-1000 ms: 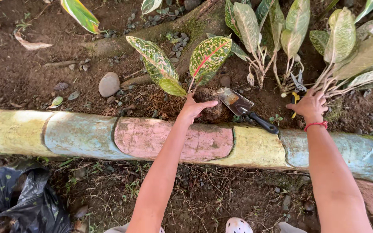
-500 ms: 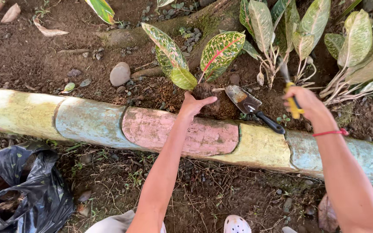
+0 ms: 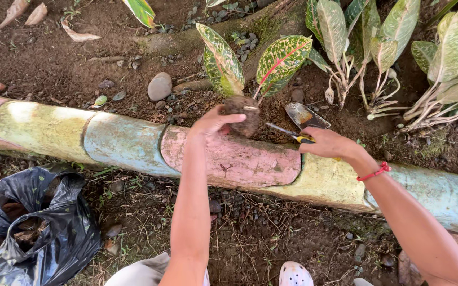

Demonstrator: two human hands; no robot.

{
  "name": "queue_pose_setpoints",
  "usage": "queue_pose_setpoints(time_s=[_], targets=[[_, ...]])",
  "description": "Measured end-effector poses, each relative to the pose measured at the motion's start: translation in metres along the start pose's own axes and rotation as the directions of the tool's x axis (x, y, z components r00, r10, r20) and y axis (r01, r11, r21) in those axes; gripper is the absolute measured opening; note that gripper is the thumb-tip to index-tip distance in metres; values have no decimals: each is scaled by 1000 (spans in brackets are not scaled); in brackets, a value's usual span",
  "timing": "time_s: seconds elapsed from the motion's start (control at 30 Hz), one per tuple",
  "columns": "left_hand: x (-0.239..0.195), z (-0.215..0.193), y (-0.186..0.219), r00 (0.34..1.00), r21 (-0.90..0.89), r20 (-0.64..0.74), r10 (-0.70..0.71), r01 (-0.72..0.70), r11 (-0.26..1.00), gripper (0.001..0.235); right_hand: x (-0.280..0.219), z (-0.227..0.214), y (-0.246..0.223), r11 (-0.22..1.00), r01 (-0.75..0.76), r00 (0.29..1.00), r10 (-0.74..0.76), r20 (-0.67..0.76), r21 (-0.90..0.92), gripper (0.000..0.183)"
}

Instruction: The person digs a hole in the soil using a hand trowel and places a small plant into it. They then use pruning shears to trim the plant's roots and pack soil around the base to secure it in place.

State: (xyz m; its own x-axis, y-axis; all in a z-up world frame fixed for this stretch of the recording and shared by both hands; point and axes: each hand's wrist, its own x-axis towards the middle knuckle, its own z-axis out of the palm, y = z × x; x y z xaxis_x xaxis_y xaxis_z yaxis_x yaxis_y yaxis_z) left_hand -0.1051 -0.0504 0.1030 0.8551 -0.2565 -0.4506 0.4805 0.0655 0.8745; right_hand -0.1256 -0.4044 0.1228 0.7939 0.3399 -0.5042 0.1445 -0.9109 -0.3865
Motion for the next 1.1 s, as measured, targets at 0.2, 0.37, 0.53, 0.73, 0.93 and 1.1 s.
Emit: queue_pose_setpoints(time_s=[0.2,0.37,0.53,0.73,0.93,1.1], targets=[[-37,-25,17,903,-167,-427,-41,-33,985,116,7,-1,-10,998,-26,998,28,-50,50,69],[1,9,-15,860,-350,-498,-115,-79,933,113,35,10,-46,997,-74,997,75,30,-29,70],[30,10,-35,843,-321,-538,-27,-175,931,119,59,31,-51,961,244,939,-267,-218,-128,70],[31,3,-30,859,-284,-511,-31,-135,949,106,44,38,-74,986,109,950,-141,-279,-128,49],[19,2,-21,860,-194,-510,-27,-85,977,102,37,40,-77,968,143,922,-205,-329,-205,48],[-22,15,11,816,-85,-546,-192,174,981,108,40,34,-67,951,108,975,-158,-158,-289,46]])
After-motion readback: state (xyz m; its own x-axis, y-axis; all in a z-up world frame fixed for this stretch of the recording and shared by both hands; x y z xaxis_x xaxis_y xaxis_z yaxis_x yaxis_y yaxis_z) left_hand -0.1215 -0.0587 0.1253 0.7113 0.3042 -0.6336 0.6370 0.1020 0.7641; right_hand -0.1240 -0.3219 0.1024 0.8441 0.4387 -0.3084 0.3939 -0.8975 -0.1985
